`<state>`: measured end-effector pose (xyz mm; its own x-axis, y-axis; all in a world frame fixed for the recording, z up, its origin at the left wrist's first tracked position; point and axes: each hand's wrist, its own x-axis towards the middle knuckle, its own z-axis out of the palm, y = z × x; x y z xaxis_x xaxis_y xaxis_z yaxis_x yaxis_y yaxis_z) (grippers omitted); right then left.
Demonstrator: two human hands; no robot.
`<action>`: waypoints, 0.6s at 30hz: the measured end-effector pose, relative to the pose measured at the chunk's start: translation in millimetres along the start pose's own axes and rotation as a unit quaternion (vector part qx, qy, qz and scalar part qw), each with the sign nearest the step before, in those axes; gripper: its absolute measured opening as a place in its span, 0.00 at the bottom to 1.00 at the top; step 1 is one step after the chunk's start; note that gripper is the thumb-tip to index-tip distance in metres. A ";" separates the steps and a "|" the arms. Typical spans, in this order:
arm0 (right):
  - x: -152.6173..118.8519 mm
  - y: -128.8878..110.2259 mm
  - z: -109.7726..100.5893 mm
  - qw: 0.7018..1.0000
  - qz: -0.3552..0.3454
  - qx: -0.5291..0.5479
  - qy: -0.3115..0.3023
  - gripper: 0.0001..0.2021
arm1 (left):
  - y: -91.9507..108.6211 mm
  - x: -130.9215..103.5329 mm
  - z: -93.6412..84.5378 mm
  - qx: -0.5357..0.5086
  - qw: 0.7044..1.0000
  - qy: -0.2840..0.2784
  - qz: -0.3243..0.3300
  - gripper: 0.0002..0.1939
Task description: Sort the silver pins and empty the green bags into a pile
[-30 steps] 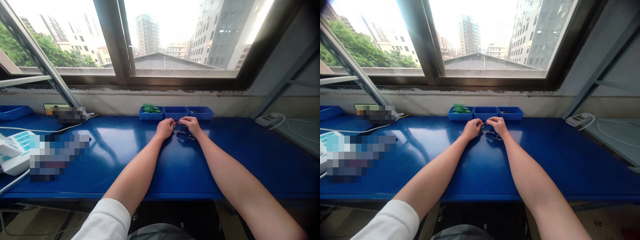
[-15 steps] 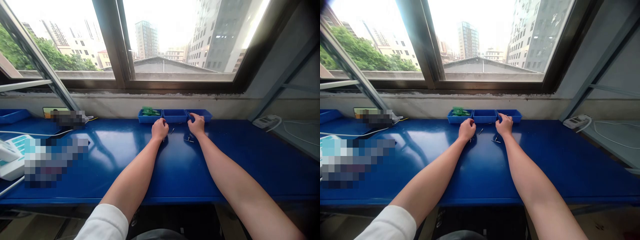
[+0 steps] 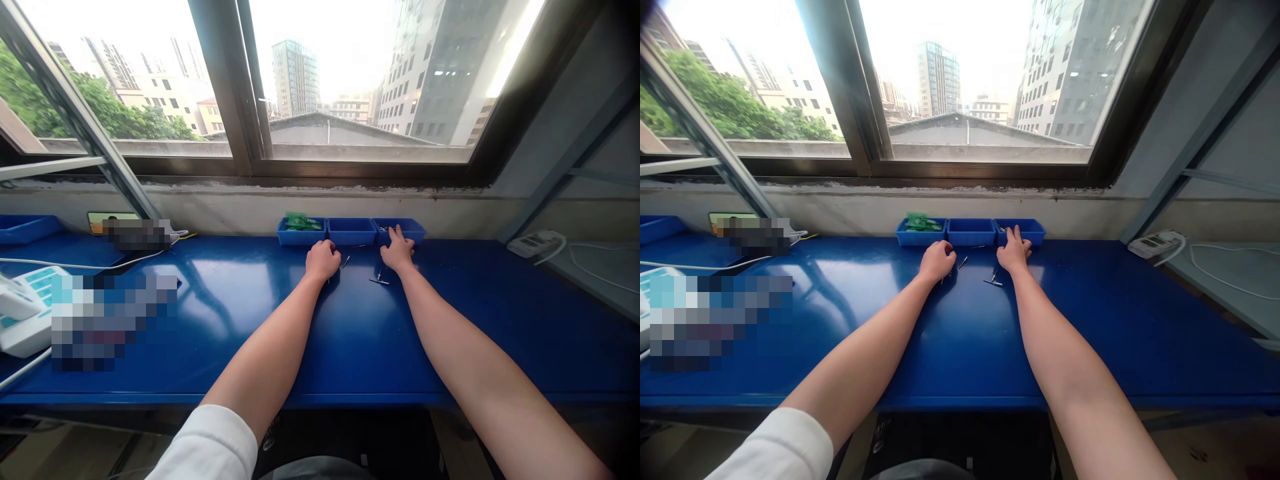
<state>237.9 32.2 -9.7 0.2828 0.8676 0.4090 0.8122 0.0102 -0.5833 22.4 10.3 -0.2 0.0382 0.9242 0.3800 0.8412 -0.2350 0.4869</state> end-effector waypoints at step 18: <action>-8.5 -16.7 -7.3 0.995 -0.036 0.020 -0.087 0.06 | 1.3 0.4 0.5 0.055 0.996 -0.061 0.038 0.13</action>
<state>225.6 21.1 1.6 0.1282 0.9371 0.3246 0.8051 0.0927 -0.5858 23.7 10.4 0.2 0.1638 0.9359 0.3120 0.8872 -0.2781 0.3682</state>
